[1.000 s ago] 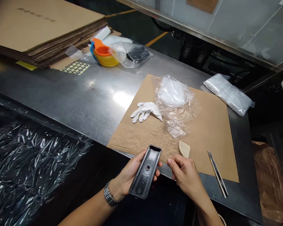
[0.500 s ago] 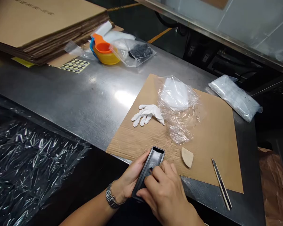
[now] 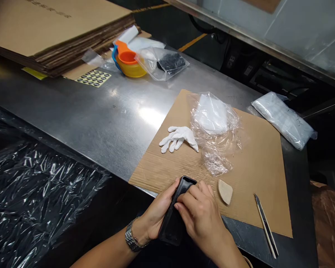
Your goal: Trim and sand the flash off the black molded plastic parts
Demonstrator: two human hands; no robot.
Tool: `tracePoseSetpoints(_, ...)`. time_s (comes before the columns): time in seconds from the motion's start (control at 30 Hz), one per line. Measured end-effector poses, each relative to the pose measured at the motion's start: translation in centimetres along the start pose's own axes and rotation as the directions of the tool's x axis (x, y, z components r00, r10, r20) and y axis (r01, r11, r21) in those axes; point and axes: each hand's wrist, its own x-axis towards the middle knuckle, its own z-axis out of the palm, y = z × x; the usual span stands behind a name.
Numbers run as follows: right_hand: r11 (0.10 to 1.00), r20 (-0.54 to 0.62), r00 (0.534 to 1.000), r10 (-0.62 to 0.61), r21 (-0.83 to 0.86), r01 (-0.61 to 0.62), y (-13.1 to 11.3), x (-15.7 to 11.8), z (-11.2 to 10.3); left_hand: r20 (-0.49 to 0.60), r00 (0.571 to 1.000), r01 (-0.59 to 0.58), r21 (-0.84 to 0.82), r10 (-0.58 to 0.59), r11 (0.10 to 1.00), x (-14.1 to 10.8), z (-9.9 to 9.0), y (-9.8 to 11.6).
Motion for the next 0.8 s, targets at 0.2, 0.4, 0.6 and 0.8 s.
tracePoseSetpoints(0.2,0.995,0.221,0.974,-0.044,0.102,0.022,-1.4,-0.1,-0.8,-0.015,0.999,-0.045,-0.022,0.045,0.999,0.0,-0.1,0.4)
tracePoseSetpoints(0.4,0.993,0.230,0.971,-0.063,0.109,0.039,-1.6,-0.2,-0.2,-0.067,0.983,-0.173,0.002,0.172,0.985,0.0,-0.4,0.2)
tracePoseSetpoints(0.6,0.990,0.160,0.983,-0.091,0.125,0.072,-1.5,-0.3,0.7,-0.112,0.955,-0.262,0.117,0.275,0.958,-0.4,-0.2,0.0)
tracePoseSetpoints(0.8,0.991,0.115,0.989,-0.095,0.104,0.083,-1.1,-0.3,1.0,-0.096,0.942,-0.311,0.118,0.323,0.943,-0.8,-0.3,-0.1)
